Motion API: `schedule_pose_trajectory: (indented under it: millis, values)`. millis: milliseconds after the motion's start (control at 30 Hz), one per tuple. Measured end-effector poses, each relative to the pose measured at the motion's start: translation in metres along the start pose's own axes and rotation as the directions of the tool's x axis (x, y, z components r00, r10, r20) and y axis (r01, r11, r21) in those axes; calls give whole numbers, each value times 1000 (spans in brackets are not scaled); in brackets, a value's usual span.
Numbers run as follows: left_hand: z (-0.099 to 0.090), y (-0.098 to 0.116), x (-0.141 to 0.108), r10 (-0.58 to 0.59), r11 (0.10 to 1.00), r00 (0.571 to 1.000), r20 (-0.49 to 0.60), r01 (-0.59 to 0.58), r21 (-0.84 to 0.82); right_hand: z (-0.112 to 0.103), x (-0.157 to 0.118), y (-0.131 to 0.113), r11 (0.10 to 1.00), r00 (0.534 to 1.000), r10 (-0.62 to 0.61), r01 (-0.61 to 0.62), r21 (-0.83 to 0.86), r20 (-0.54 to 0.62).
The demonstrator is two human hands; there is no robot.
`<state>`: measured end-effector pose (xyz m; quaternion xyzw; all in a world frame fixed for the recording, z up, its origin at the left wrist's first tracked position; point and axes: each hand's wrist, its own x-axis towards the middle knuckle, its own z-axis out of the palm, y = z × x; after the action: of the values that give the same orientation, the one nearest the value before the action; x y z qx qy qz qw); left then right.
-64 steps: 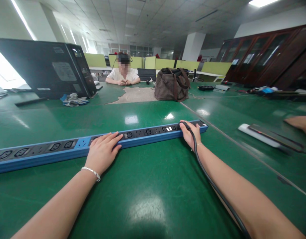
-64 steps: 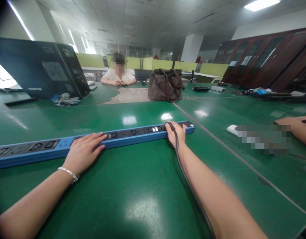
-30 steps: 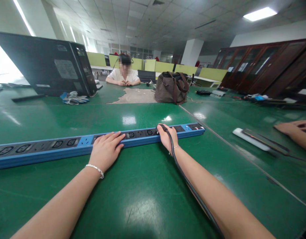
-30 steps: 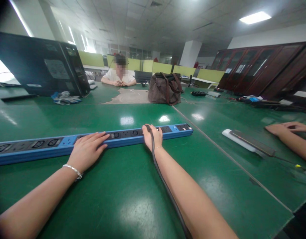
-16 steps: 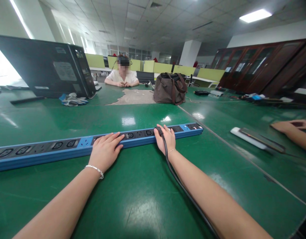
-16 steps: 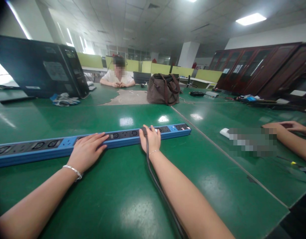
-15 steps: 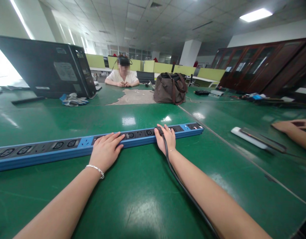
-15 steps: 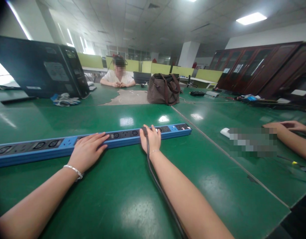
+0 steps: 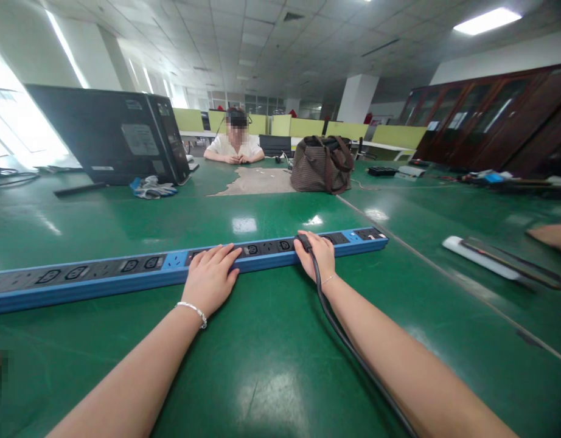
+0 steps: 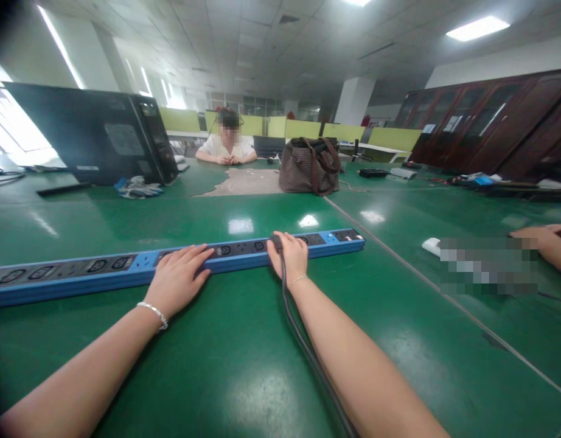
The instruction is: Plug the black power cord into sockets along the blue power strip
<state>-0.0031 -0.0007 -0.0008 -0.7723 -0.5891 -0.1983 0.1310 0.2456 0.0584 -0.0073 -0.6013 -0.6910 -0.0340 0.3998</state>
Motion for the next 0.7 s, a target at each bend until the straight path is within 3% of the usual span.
schedule_pose_trajectory:
  millis: [433,700]
  values:
    - [2,7,-3,-5,1000,999,38,5,14,3,4,10,994,996,-88,88,65,-7]
    - [2,6,-3,-4,1000,999,32,5,-7,-4,6,9,970,998,38,-26,243,-43]
